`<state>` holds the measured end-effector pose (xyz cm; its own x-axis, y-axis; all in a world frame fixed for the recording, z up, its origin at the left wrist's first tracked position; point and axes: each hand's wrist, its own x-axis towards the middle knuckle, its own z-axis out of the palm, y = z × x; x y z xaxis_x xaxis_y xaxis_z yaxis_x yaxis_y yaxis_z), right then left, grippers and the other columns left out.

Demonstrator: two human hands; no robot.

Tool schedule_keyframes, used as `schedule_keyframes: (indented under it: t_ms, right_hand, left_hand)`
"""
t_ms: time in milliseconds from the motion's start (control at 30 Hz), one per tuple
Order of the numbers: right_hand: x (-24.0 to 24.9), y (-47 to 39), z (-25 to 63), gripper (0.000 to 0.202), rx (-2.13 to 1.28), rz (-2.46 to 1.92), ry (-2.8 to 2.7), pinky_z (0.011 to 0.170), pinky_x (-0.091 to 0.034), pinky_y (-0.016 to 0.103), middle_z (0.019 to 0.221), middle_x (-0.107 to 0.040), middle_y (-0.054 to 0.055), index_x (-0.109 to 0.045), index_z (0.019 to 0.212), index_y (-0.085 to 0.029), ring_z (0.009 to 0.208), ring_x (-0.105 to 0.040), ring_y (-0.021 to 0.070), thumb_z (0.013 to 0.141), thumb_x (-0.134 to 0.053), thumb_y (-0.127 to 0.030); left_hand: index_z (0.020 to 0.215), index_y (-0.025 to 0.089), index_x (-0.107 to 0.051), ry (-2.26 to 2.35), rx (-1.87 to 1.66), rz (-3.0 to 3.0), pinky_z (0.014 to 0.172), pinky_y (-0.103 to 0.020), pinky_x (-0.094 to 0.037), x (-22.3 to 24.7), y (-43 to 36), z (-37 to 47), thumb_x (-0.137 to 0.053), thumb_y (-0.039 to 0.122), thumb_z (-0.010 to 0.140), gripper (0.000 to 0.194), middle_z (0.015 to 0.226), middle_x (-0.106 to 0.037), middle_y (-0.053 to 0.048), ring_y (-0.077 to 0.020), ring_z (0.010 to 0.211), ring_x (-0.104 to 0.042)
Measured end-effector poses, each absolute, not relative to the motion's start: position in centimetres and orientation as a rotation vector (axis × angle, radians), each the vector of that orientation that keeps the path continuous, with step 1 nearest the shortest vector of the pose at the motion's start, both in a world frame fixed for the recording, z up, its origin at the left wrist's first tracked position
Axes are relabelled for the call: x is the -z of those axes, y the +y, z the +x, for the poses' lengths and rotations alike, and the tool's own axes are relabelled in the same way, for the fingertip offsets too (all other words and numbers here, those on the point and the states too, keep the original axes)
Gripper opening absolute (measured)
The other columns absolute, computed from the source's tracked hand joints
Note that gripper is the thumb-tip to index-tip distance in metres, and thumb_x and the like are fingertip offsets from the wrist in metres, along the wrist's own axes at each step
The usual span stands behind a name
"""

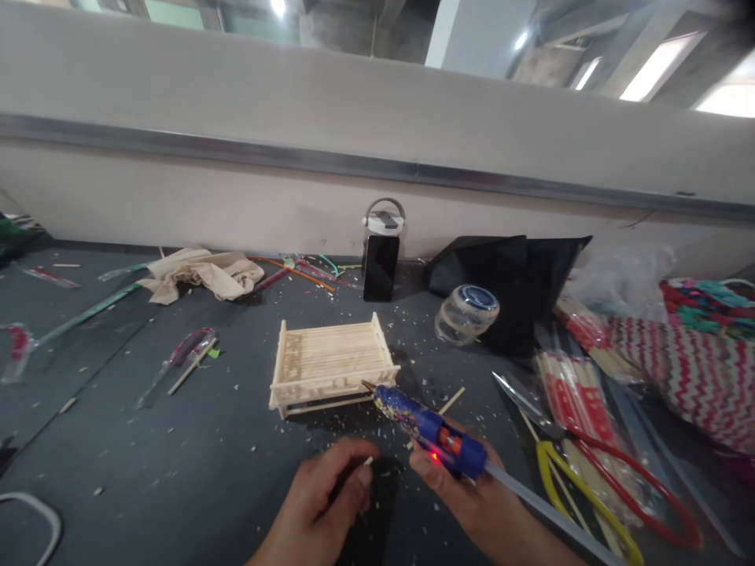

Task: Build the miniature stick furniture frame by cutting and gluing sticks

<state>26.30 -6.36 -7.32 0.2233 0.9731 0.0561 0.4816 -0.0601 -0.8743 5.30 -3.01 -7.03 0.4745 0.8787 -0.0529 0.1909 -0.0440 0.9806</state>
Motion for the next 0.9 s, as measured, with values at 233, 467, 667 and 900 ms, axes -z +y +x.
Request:
schedule_keyframes:
  t_ms: [233,467,667,900]
  right_hand:
    - [6.9,-6.3,26.2,0.047,-0.705,-1.696,-1.367,0.083,-0.058,0.038,0.094,-0.073,0.009,-0.069,0.099,-0.02,0.087,-0.07,0.0269,0.072,-0.068,-0.059]
    - [6.8,-6.2,26.1,0.046,-0.72,-1.654,-1.398,0.077,-0.06,0.036,0.091,-0.074,0.009,-0.069,0.099,-0.02,0.084,-0.071,0.0266,0.072,-0.069,-0.058]
    - [7.1,-6.5,25.6,0.052,-0.588,-1.676,-1.31,0.081,-0.059,0.037,0.098,-0.073,0.01,-0.069,0.104,-0.021,0.088,-0.07,0.0274,0.071,-0.069,-0.061]
    - [7.7,-6.8,26.5,0.05,-0.679,-1.66,-1.318,0.079,-0.06,0.035,0.099,-0.074,0.011,-0.069,0.103,-0.02,0.088,-0.071,0.0281,0.072,-0.069,-0.06]
  left_hand:
    - [0.102,0.021,-0.065,0.963,-0.735,1.559,0.054,-0.019,-0.042,6.8,-3.1,5.3,-0.045,0.039,0.094,0.028,0.066,-0.059,0.0,-0.0114,0.058,-0.052]
    - [0.101,0.021,-0.065,0.95,-0.752,1.565,0.053,-0.019,-0.043,6.9,-3.0,5.4,-0.044,0.039,0.094,0.028,0.066,-0.059,0.0,-0.0114,0.059,-0.052]
    - [0.103,0.02,-0.064,0.958,-0.743,1.568,0.053,-0.019,-0.043,6.9,-2.9,5.3,-0.043,0.04,0.095,0.03,0.066,-0.058,0.0,-0.0113,0.059,-0.053]
    - [0.104,0.021,-0.064,0.977,-0.727,1.58,0.054,-0.019,-0.043,7.1,-3.1,5.3,-0.043,0.041,0.095,0.03,0.068,-0.059,0.0,-0.0118,0.061,-0.054]
